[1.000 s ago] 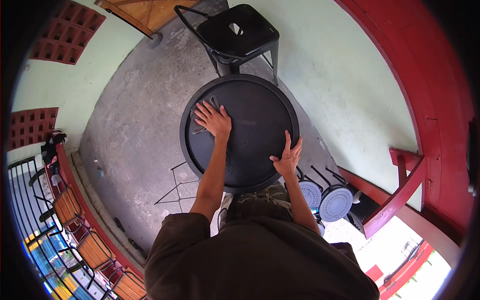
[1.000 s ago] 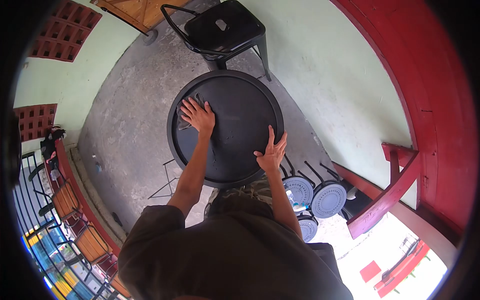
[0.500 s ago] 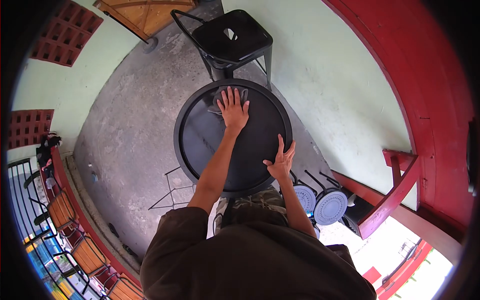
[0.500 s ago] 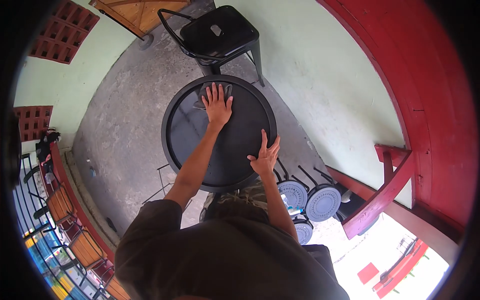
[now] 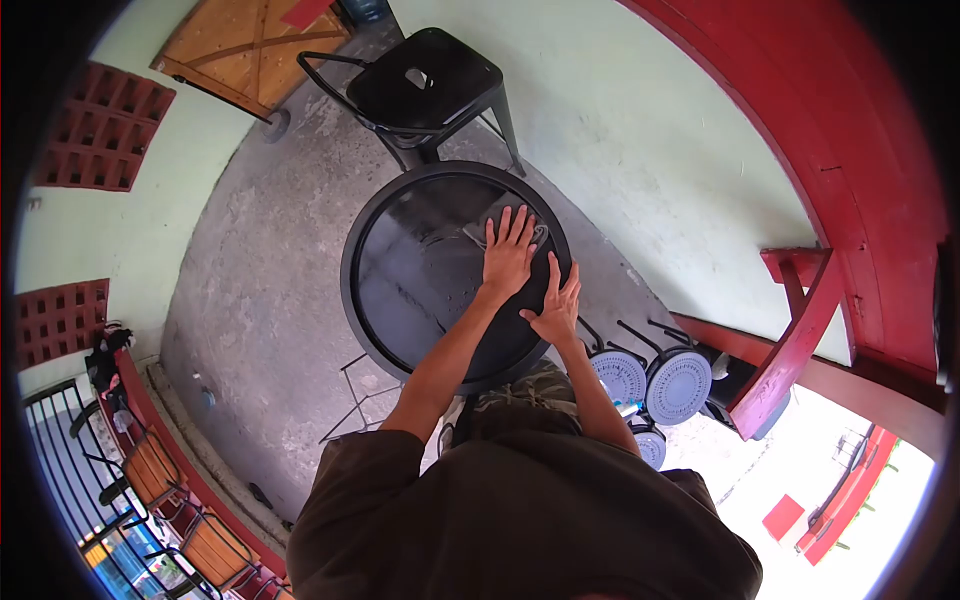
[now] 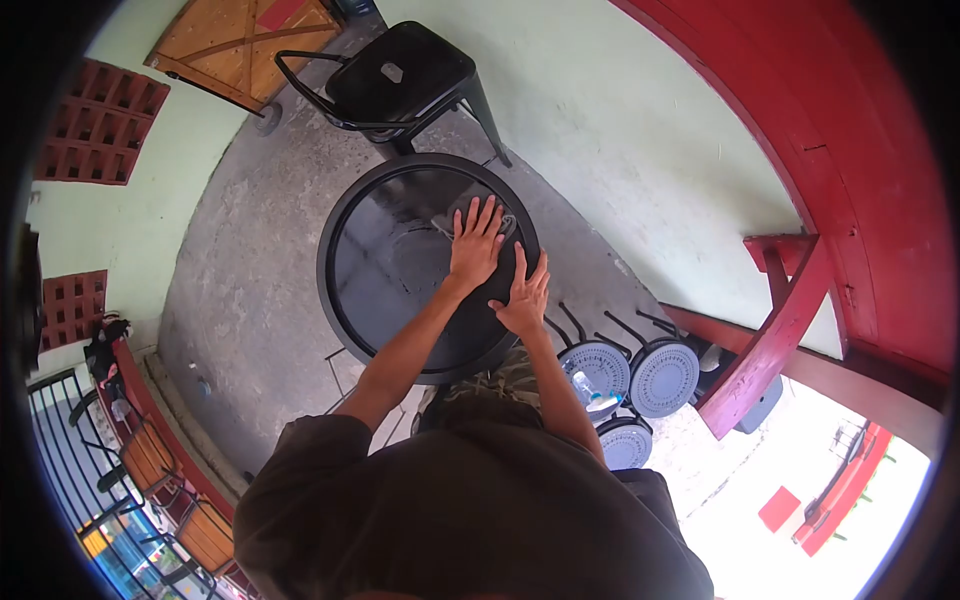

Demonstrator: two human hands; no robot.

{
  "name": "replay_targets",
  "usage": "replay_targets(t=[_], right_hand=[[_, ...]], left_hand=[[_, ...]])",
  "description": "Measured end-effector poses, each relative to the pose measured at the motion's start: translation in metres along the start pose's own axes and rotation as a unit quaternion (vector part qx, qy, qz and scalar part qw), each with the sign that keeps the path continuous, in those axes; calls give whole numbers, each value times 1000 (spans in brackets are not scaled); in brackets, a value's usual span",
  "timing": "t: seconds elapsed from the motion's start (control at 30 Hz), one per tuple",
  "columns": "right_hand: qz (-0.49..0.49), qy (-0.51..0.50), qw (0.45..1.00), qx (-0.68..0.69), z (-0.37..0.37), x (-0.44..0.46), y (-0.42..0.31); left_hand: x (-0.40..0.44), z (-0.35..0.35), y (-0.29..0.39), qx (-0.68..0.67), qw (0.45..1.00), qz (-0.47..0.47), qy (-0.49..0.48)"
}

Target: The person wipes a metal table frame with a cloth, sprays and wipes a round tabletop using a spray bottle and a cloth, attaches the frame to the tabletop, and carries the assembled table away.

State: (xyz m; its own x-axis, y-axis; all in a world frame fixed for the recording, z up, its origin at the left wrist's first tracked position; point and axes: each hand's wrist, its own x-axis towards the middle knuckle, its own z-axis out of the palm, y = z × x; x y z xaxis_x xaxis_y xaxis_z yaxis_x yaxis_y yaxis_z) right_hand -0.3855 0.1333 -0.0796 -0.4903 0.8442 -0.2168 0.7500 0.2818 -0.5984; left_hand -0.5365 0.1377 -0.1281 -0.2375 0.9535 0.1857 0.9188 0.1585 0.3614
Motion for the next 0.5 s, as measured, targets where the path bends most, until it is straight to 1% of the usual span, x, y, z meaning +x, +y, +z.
replay_targets(t=[0.07,0.17,0.2,0.3,0.37,0.5], right_hand=[[-34,24,998,40,2,0,10],[-127,107,976,139,17,6,34],[-131,109,973,153,24,7,41],[-129,114,962,210,27,12,48],[-99,108,963,226,26,10,48],[-29,80,968,237,22,7,42]], left_hand=[[-8,1,5,-18,999,25,-11],[-23,-2,16,-23,998,52,-27],[-28,-2,19,-23,997,57,-38],[-45,-3,30,-18,995,72,-67],[-57,-7,35,-3,993,85,-81],[-84,-12,37,-15,987,125,-103]])
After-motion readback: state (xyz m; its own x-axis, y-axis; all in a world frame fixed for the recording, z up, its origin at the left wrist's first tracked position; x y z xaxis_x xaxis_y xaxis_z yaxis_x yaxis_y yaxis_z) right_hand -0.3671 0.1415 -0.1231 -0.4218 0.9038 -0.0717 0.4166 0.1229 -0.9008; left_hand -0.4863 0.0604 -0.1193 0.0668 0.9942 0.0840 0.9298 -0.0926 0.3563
